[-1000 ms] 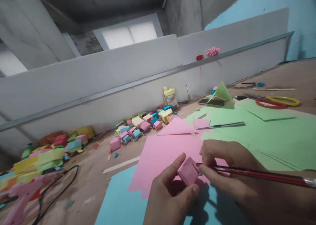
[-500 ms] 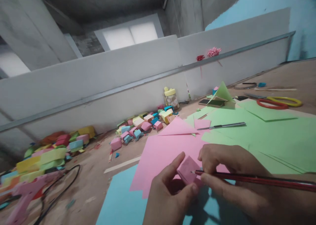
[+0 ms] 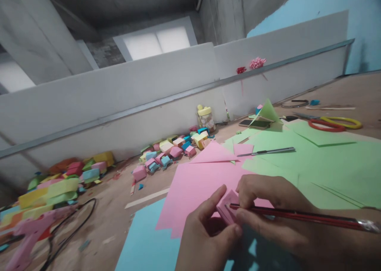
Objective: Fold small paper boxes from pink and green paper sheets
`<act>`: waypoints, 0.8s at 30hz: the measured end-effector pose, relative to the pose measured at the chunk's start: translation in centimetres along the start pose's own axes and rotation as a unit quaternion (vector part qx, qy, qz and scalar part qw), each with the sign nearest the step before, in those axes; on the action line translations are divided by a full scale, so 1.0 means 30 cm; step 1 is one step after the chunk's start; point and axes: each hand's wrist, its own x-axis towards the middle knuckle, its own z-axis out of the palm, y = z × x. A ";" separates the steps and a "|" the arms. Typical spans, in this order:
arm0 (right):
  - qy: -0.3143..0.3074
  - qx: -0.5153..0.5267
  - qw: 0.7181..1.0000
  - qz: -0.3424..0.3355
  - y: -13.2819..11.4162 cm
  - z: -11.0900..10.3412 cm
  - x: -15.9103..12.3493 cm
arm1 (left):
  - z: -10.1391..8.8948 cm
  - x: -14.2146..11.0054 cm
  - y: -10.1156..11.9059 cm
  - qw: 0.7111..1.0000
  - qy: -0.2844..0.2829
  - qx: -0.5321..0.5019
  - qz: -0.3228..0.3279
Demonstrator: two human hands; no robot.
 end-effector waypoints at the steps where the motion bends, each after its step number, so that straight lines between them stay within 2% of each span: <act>1: 0.000 -0.003 1.000 0.000 0.000 0.000 0.002 | -0.001 0.002 -0.003 1.000 0.000 0.000 0.000; 8: -0.027 -0.030 0.999 -0.033 -0.006 -0.009 0.003 | 0.009 -0.008 0.013 1.000 0.006 -0.007 -0.004; 14: -0.040 -0.101 0.994 -0.023 -0.013 -0.016 -0.008 | 0.009 -0.014 0.024 0.999 0.025 -0.013 -0.017; 18: 0.010 -0.147 0.989 -0.014 -0.015 -0.014 -0.009 | 0.004 -0.017 0.034 0.999 0.033 0.005 -0.016; 21: 0.060 -0.134 0.989 -0.009 -0.026 -0.018 -0.011 | 0.005 -0.020 0.043 0.999 0.032 0.010 -0.011; 24: 0.085 -0.100 0.991 -0.004 -0.037 -0.025 -0.015 | 0.010 -0.023 0.045 0.999 0.031 -0.004 -0.011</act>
